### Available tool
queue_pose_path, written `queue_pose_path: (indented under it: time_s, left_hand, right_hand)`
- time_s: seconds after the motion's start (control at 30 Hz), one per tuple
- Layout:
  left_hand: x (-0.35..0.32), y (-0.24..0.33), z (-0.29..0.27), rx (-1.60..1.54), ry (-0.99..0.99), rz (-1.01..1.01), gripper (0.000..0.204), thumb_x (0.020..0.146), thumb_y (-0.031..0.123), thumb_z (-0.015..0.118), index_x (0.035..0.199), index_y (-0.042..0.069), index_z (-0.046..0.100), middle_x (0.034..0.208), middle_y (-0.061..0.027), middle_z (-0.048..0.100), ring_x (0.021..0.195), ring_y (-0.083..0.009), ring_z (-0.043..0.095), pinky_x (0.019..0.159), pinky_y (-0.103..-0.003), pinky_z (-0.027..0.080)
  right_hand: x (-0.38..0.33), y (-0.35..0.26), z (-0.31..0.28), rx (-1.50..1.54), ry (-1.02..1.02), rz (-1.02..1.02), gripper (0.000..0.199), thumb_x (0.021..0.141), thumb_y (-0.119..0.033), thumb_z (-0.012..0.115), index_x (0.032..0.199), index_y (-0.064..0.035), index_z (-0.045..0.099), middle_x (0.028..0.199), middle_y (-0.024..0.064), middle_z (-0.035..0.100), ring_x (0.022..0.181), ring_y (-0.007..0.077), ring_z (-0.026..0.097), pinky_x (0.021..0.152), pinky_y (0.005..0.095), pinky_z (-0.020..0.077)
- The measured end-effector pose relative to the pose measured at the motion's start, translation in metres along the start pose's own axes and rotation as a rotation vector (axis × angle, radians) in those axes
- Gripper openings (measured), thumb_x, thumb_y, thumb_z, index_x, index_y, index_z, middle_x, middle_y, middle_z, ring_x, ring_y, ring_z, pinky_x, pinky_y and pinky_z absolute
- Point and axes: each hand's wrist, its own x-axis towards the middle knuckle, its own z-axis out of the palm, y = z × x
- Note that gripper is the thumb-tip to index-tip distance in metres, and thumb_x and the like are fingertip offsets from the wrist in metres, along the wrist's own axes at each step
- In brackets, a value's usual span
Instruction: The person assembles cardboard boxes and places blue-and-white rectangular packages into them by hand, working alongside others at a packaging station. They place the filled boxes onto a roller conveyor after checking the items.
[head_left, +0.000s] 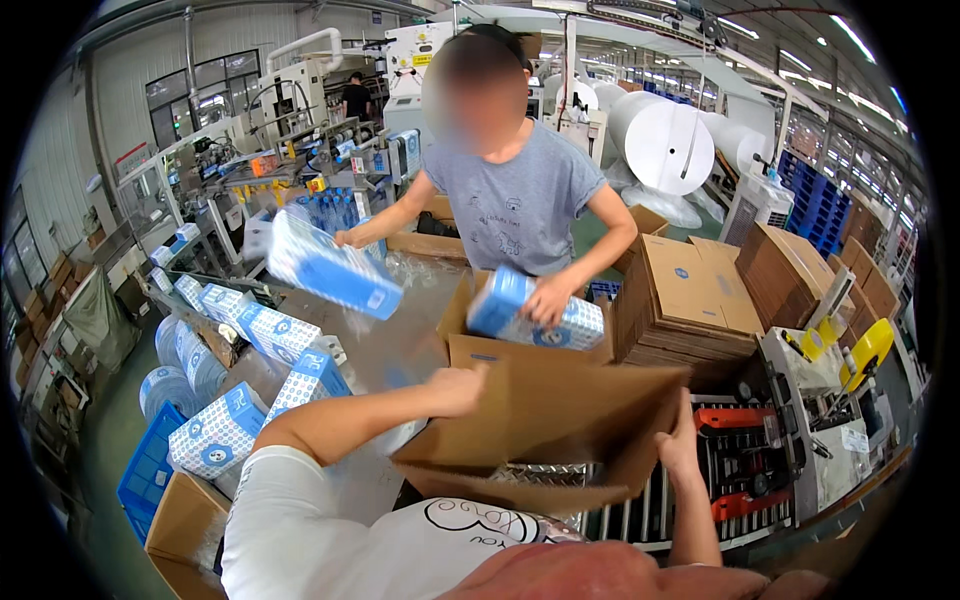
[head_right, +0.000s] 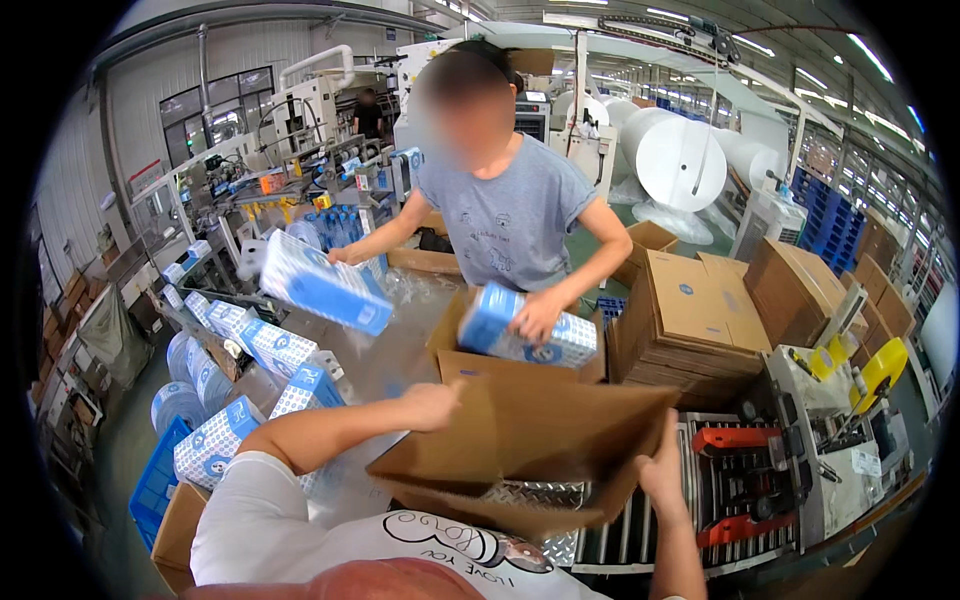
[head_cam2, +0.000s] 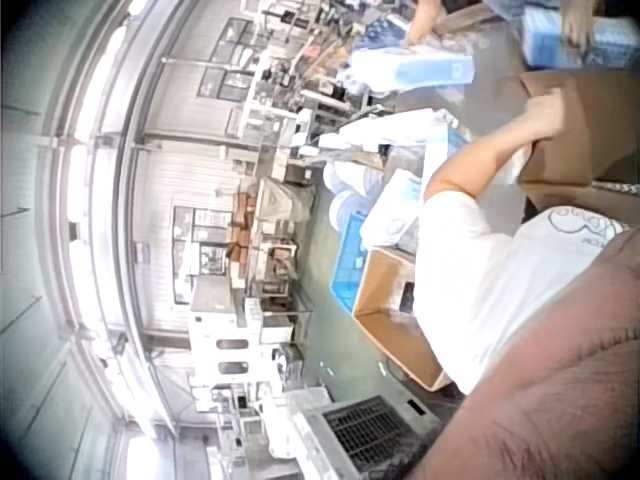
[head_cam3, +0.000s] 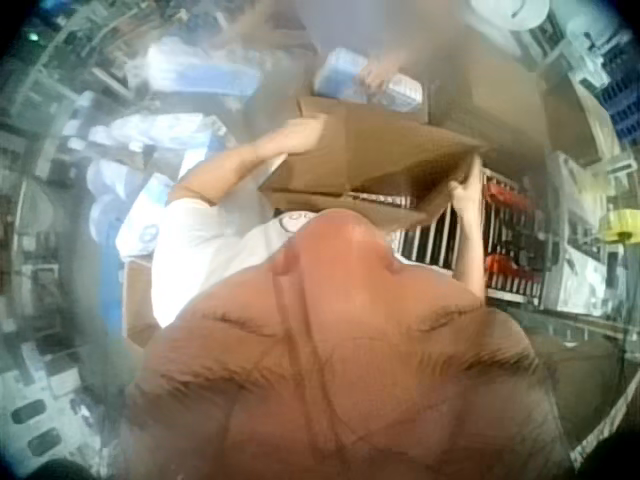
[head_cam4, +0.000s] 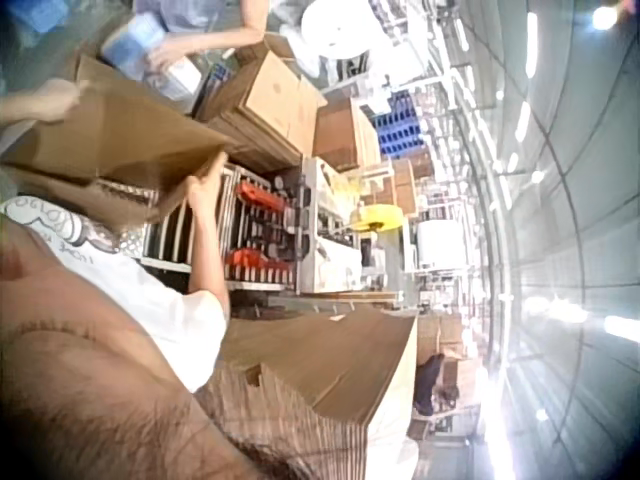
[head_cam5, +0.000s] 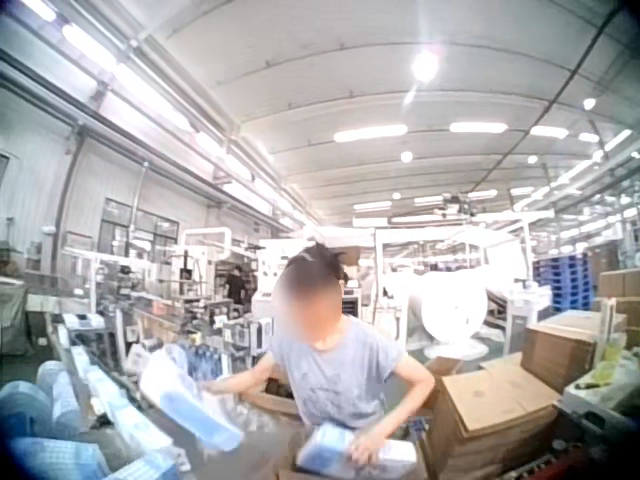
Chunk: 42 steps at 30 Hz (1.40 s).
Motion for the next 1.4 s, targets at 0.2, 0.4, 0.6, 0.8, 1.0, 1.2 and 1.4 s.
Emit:
queue_pose_path:
  time_s: [0.2, 0.4, 0.6, 0.8, 1.0, 1.2, 1.4]
  left_hand:
    - [0.014, 0.005, 0.065, -0.725, -0.530, -0.240, 0.097, 0.093, 0.060, 0.051, 0.154, 0.006, -0.001, 0.078, -0.0179, 0.066, 0.056, -0.0201, 0.065, 0.048, -0.033, 0.053]
    - [0.012, -0.067, 0.137, -1.451, -0.299, -0.158, 0.071, 0.097, 0.049, 0.051, 0.150, 0.008, 0.026, 0.093, -0.0172, 0.066, 0.070, -0.0222, 0.069, 0.060, -0.032, 0.056]
    - [-0.010, -0.051, 0.131, -1.126, -0.042, -0.203, 0.130, 0.077, 0.049, 0.078, 0.144, -0.014, -0.014, 0.152, -0.0274, 0.027, 0.137, -0.0378, 0.035, 0.114, -0.038, 0.027]
    - [0.014, -0.006, 0.184, -1.056, 0.531, -0.289, 0.113, 0.084, 0.042, 0.072, 0.148, -0.009, -0.006, 0.149, -0.0348, 0.021, 0.139, -0.0420, 0.027, 0.114, -0.044, 0.026]
    - [0.035, 0.034, 0.170, -0.439, 0.563, -0.227, 0.091, 0.089, 0.044, 0.064, 0.147, -0.007, 0.017, 0.151, -0.0292, 0.023, 0.136, -0.0436, 0.032, 0.110, -0.047, 0.033]
    - [0.001, -0.023, 0.155, -0.218, 0.472, -0.329, 0.068, 0.090, 0.042, 0.061, 0.141, 0.004, 0.040, 0.152, -0.0290, 0.023, 0.133, -0.0455, 0.036, 0.106, -0.048, 0.039]
    - [-0.053, -0.154, 0.185, -0.680, 0.512, -0.384, 0.049, 0.100, 0.037, 0.047, 0.143, 0.014, 0.045, 0.138, -0.0211, 0.051, 0.125, -0.0402, 0.049, 0.104, -0.044, 0.039]
  right_hand:
    - [0.017, 0.028, 0.112, -0.640, -1.215, -0.139, 0.109, 0.085, -0.067, 0.055, 0.151, 0.0054, 0.009, 0.157, 0.0305, 0.008, 0.147, 0.0441, 0.003, 0.119, 0.0428, 0.0140]
    - [0.009, -0.083, 0.090, -0.008, -1.743, 0.184, 0.102, 0.080, -0.073, 0.058, 0.148, -0.0013, 0.033, 0.151, 0.0243, 0.032, 0.143, 0.0314, 0.023, 0.115, 0.0416, 0.0241]
    - [0.026, -0.011, 0.109, -0.976, -0.956, -0.406, 0.109, 0.066, -0.052, 0.081, 0.149, -0.0047, 0.029, 0.152, 0.0232, 0.030, 0.142, 0.0401, 0.026, 0.115, 0.0497, 0.0237]
    - [0.079, -0.062, 0.112, -0.583, -0.205, -0.594, 0.102, 0.064, -0.027, 0.084, 0.148, -0.0056, 0.029, 0.135, 0.0241, 0.040, 0.131, 0.0445, 0.033, 0.112, 0.0557, 0.0263]
    - [-0.024, 0.012, 0.148, -0.510, -0.368, -0.428, 0.072, 0.079, -0.033, 0.074, 0.139, -0.0055, 0.047, 0.131, 0.0279, 0.046, 0.123, 0.0460, 0.043, 0.106, 0.0522, 0.0345]
    - [0.034, 0.061, 0.100, -0.018, -0.074, 0.172, 0.063, 0.096, -0.033, 0.053, 0.145, 0.0020, 0.035, 0.139, 0.0266, 0.046, 0.128, 0.0349, 0.046, 0.109, 0.0409, 0.0349]
    - [-0.098, 0.214, 0.217, 0.056, -0.598, 0.611, 0.067, 0.094, -0.049, 0.050, 0.138, 0.0016, 0.045, 0.126, 0.0232, 0.056, 0.111, 0.0327, 0.056, 0.091, 0.0432, 0.0451]
